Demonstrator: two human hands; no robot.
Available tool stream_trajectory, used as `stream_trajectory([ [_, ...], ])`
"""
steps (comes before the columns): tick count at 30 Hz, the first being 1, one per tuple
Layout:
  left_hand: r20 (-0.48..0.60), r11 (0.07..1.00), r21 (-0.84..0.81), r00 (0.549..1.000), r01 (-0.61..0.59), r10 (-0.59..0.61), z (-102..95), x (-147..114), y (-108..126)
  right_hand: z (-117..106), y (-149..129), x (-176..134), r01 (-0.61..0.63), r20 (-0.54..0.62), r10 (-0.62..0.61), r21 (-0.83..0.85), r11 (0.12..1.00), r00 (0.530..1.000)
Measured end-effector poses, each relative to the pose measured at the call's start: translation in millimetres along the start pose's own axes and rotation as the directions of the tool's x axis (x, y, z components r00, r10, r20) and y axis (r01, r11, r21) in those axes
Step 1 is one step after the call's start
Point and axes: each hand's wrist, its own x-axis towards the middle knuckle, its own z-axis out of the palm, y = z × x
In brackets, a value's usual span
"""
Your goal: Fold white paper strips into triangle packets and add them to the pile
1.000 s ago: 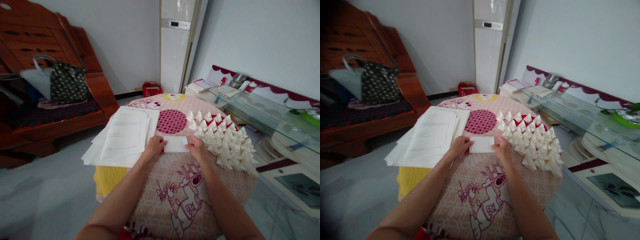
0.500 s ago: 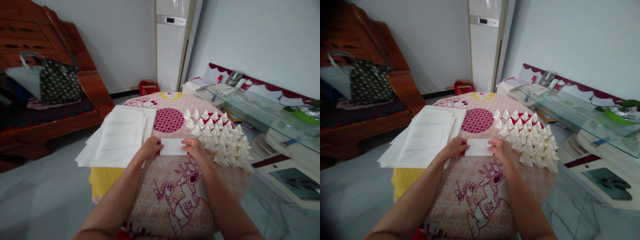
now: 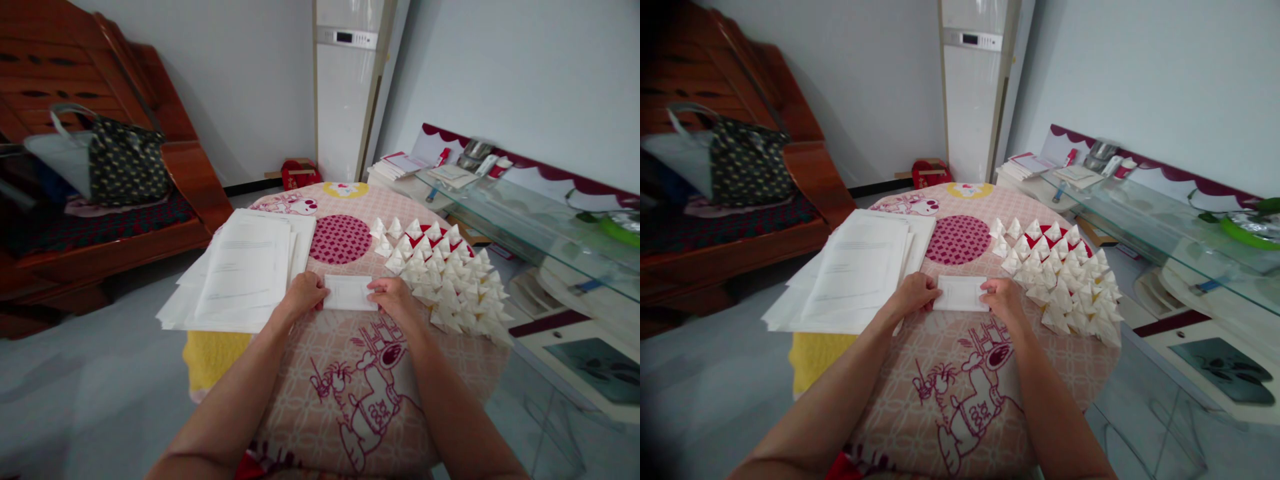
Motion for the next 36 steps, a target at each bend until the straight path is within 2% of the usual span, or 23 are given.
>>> stream_trajectory([
  [5, -0.045, 0.996, 0.085, 0.999, 0.000, 0.004, -0.1, -1.6, 3.7, 3.4, 8.4, 5.3, 0.072, -0.100, -0.083, -0.109, 0.991, 0.992],
  [11, -0.081, 0.987, 0.156, 0.996, 0.046, -0.033, -1.6, -2.3, 8.0, 6.2, 3.4, 4.0, 0.041, -0.150, -0.066, -0.162, 0.986, 0.986],
  [23, -0.064, 0.995, 0.055, 0.995, 0.078, -0.074, 2.2, 1.7, 4.7, 4.9, -5.0, 2.4, 0.004, -0.142, -0.046, -0.280, 0.960, 0.989],
  [36, -0.091, 0.987, 0.139, 0.994, 0.078, -0.065, 3.5, 4.1, 3.9, 7.0, -2.0, 4.5, 0.014, -0.170, -0.069, -0.305, 0.952, 0.983],
])
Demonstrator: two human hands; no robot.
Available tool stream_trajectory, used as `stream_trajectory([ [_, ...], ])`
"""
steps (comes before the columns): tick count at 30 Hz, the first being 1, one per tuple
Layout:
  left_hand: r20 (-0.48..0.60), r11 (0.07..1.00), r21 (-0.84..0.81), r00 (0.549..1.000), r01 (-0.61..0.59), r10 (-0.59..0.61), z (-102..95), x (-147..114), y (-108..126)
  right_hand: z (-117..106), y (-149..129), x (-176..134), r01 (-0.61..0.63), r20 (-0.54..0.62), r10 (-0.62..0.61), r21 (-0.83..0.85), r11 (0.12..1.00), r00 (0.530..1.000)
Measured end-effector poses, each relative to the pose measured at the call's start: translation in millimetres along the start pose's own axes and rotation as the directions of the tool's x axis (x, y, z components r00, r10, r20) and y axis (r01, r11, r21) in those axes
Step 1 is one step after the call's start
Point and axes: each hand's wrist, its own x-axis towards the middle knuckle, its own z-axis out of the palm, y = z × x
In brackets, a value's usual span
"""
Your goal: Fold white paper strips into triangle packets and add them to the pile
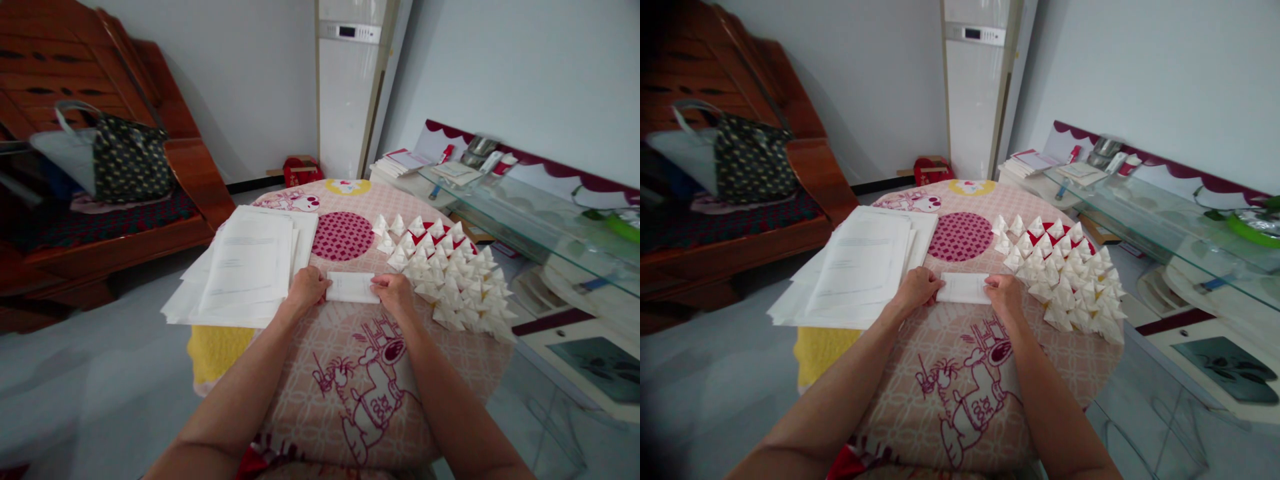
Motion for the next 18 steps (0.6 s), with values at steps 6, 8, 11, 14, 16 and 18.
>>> stream_trajectory([
  [6, -0.020, 0.999, 0.046, 1.000, -0.010, 0.011, 0.0, -0.3, 1.0, 3.2, 3.4, 2.1, 0.026, -0.013, -0.026, 0.007, 1.000, 1.000],
  [8, -0.020, 0.999, 0.038, 1.000, -0.012, 0.013, -0.1, -0.7, 1.2, 3.3, 3.3, 2.2, 0.021, -0.013, -0.021, 0.003, 1.000, 1.000],
  [11, -0.030, 0.999, 0.041, 0.999, -0.013, 0.015, -0.7, -1.6, 1.6, 3.1, 2.4, 2.1, 0.009, -0.008, -0.009, 0.005, 1.000, 1.000],
  [14, -0.037, 0.999, 0.052, 0.999, -0.007, 0.009, -1.5, -2.4, 2.1, 3.1, 1.8, 2.3, 0.011, -0.015, -0.011, -0.007, 1.000, 1.000],
  [16, -0.034, 0.998, 0.057, 0.999, -0.003, 0.005, -1.9, -2.6, 2.5, 2.9, 1.2, 2.4, 0.013, -0.020, -0.013, -0.016, 1.000, 1.000],
  [18, -0.031, 0.998, 0.060, 0.999, -0.005, 0.007, -1.9, -2.3, 2.6, 2.4, -0.1, 2.1, 0.012, -0.019, -0.013, -0.028, 1.000, 1.000],
])
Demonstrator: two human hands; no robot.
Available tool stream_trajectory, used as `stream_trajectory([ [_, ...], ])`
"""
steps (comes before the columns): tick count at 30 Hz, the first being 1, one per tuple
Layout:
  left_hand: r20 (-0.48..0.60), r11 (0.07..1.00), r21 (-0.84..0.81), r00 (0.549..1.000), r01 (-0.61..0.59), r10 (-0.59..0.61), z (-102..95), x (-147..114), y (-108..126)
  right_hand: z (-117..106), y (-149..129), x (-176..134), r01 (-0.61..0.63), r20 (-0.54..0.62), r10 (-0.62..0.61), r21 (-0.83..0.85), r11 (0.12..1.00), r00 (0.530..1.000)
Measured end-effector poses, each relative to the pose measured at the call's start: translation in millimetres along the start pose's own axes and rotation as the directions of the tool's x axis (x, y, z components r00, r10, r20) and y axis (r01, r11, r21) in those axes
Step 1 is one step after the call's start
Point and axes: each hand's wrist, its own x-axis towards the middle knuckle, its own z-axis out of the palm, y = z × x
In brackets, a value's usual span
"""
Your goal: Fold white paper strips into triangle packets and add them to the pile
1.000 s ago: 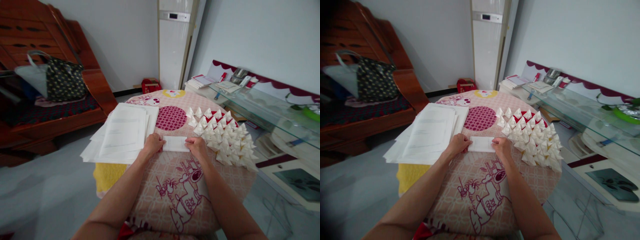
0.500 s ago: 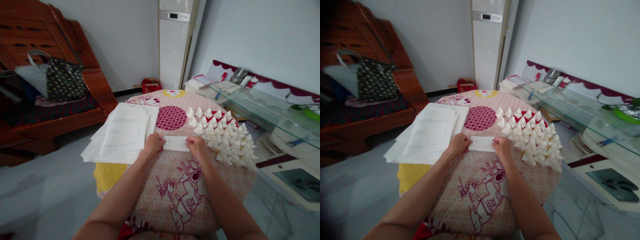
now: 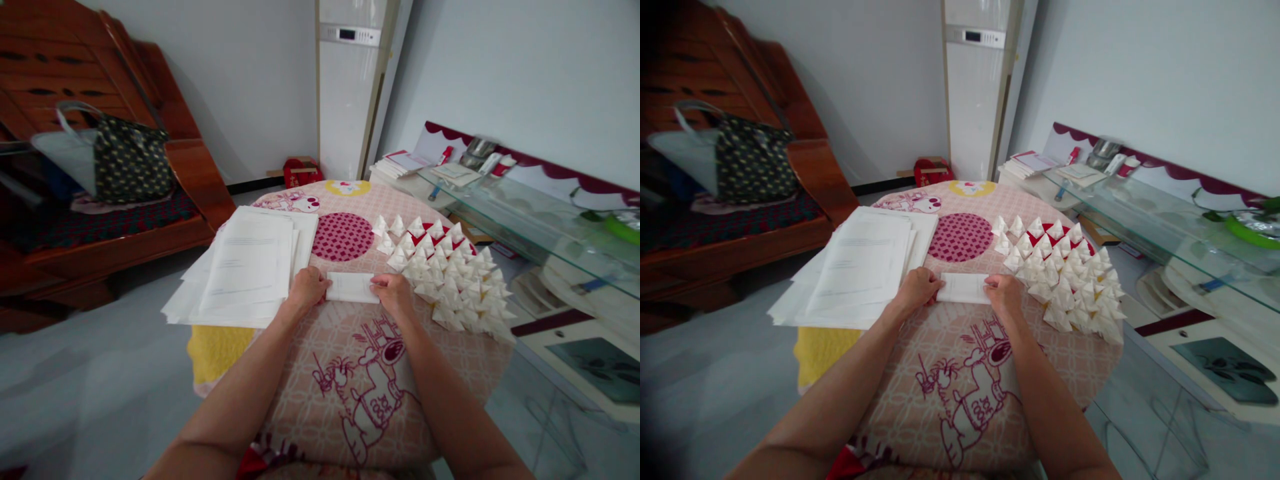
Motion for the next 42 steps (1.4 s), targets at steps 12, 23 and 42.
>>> stream_trajectory([
  [12, -0.012, 0.997, 0.070, 1.000, -0.023, 0.024, 2.9, 2.8, -1.7, -3.1, -6.8, -3.0, 0.004, 0.021, -0.003, -0.048, 0.999, 1.000],
  [23, -0.196, 0.951, 0.172, 0.937, -0.258, 0.290, 7.0, 0.2, -2.9, -4.9, -15.8, -6.2, 0.009, 0.029, -0.004, -0.197, 0.980, 1.000],
  [42, -0.010, 0.860, -0.114, 0.866, -0.497, 0.500, -4.1, 12.7, -8.7, -5.4, -10.5, -3.9, 0.045, 0.042, -0.037, -0.217, 0.975, 0.998],
])
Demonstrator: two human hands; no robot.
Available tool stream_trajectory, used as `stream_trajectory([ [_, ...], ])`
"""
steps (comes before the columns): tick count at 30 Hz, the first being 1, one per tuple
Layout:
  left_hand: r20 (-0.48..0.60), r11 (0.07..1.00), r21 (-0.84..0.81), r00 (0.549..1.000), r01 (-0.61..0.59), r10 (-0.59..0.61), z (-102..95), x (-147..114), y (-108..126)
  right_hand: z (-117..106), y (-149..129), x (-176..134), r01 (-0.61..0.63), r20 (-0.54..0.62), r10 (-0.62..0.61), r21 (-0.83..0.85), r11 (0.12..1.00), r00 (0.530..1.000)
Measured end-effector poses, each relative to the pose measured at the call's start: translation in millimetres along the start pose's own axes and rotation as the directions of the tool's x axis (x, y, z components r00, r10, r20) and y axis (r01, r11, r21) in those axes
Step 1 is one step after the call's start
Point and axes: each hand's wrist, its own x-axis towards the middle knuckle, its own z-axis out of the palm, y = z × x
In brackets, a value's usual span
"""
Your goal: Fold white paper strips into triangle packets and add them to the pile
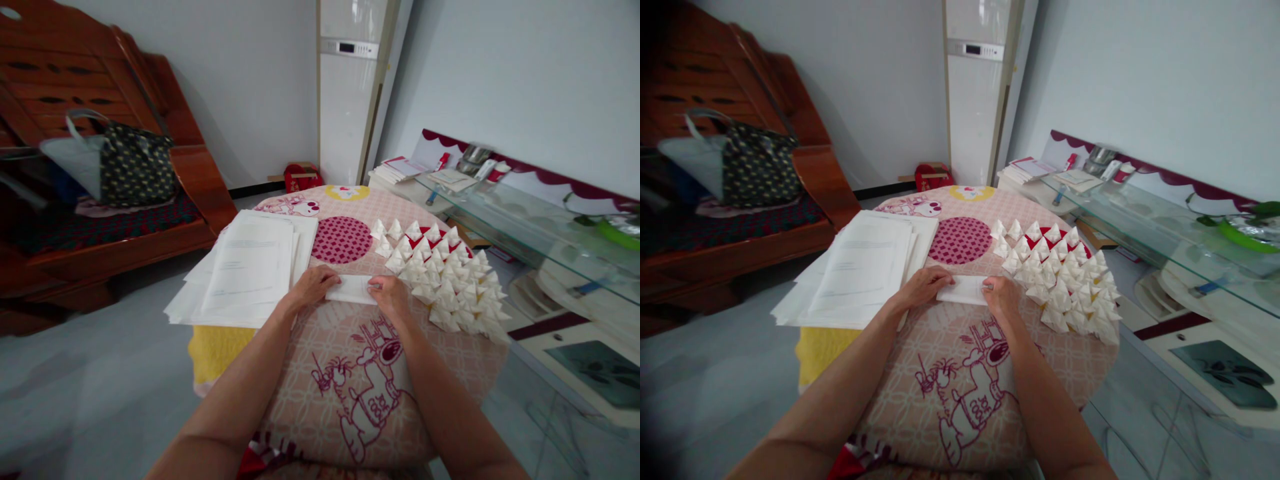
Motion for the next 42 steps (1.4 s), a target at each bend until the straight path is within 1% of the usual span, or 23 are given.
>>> stream_trajectory([
  [3, 0.006, 1.000, 0.003, 1.000, 0.011, -0.011, 1.7, 0.3, 3.1, 0.7, 1.0, 0.9, 0.007, -0.005, -0.007, 0.011, 1.000, 1.000],
  [6, 0.008, 0.999, 0.052, 1.000, 0.013, -0.013, 8.9, 0.1, 2.7, 2.2, 2.2, 1.8, 0.008, -0.018, -0.008, 0.007, 1.000, 1.000],
  [10, 0.001, 0.992, 0.122, 0.999, -0.034, 0.034, 17.1, -2.8, 1.1, 2.2, 2.0, 1.2, 0.007, -0.017, -0.007, 0.000, 1.000, 1.000],
  [12, 0.025, 0.984, 0.166, 0.998, -0.064, 0.061, 18.1, -5.3, 1.9, 0.9, 1.0, 0.3, 0.002, -0.007, -0.002, -0.003, 1.000, 1.000],
  [17, 0.143, 0.946, 0.299, 0.986, -0.127, 0.088, 16.3, -11.5, 11.3, -2.1, -1.9, -1.6, -0.014, 0.020, 0.014, -0.005, 1.000, 1.000],
  [22, 0.154, 0.921, 0.365, 0.984, -0.136, 0.085, 16.8, -15.4, 22.0, -1.0, -1.4, -1.2, -0.009, 0.018, 0.009, 0.008, 1.000, 1.000],
  [27, 0.181, 0.904, 0.402, 0.981, -0.145, 0.077, 15.7, -16.3, 26.2, -0.6, 1.4, 0.2, 0.003, 0.005, -0.003, -0.001, 1.000, 1.000],
  [29, 0.194, 0.899, 0.414, 0.979, -0.144, 0.067, 14.3, -16.6, 28.2, -1.6, 0.7, -1.0, 0.006, -0.027, -0.007, -0.015, 1.000, 1.000],
  [31, 0.198, 0.895, 0.424, 0.978, -0.140, 0.059, 12.8, -17.1, 30.3, -2.0, -2.8, -4.0, 0.045, -0.117, -0.046, -0.009, 0.999, 0.992],
  [33, 0.200, 0.891, 0.431, 0.978, -0.139, 0.056, 11.9, -17.5, 31.6, -0.6, -9.2, -8.6, 0.140, -0.207, -0.129, 0.039, 0.989, 0.970],
  [34, 0.202, 0.889, 0.436, 0.978, -0.141, 0.056, 11.8, -17.5, 31.6, 0.8, -13.3, -11.2, 0.199, -0.222, -0.178, 0.077, 0.977, 0.959],
  [35, 0.202, 0.887, 0.439, 0.978, -0.144, 0.058, 11.9, -17.4, 31.0, 2.7, -17.7, -13.7, 0.246, -0.208, -0.219, 0.116, 0.962, 0.953],
  [37, 0.195, 0.885, 0.440, 0.978, -0.150, 0.069, 12.9, -16.6, 28.4, 6.5, -25.6, -17.9, 0.291, -0.106, -0.276, 0.165, 0.942, 0.955],
  [40, 0.176, 0.886, 0.435, 0.980, -0.162, 0.092, 15.4, -14.4, 22.7, 9.4, -31.7, -20.7, 0.246, 0.069, -0.256, 0.125, 0.961, 0.964],
  [42, 0.174, 0.887, 0.430, 0.979, -0.169, 0.102, 16.8, -13.0, 19.7, 8.6, -31.6, -20.8, 0.205, 0.139, -0.218, 0.102, 0.973, 0.966],
])
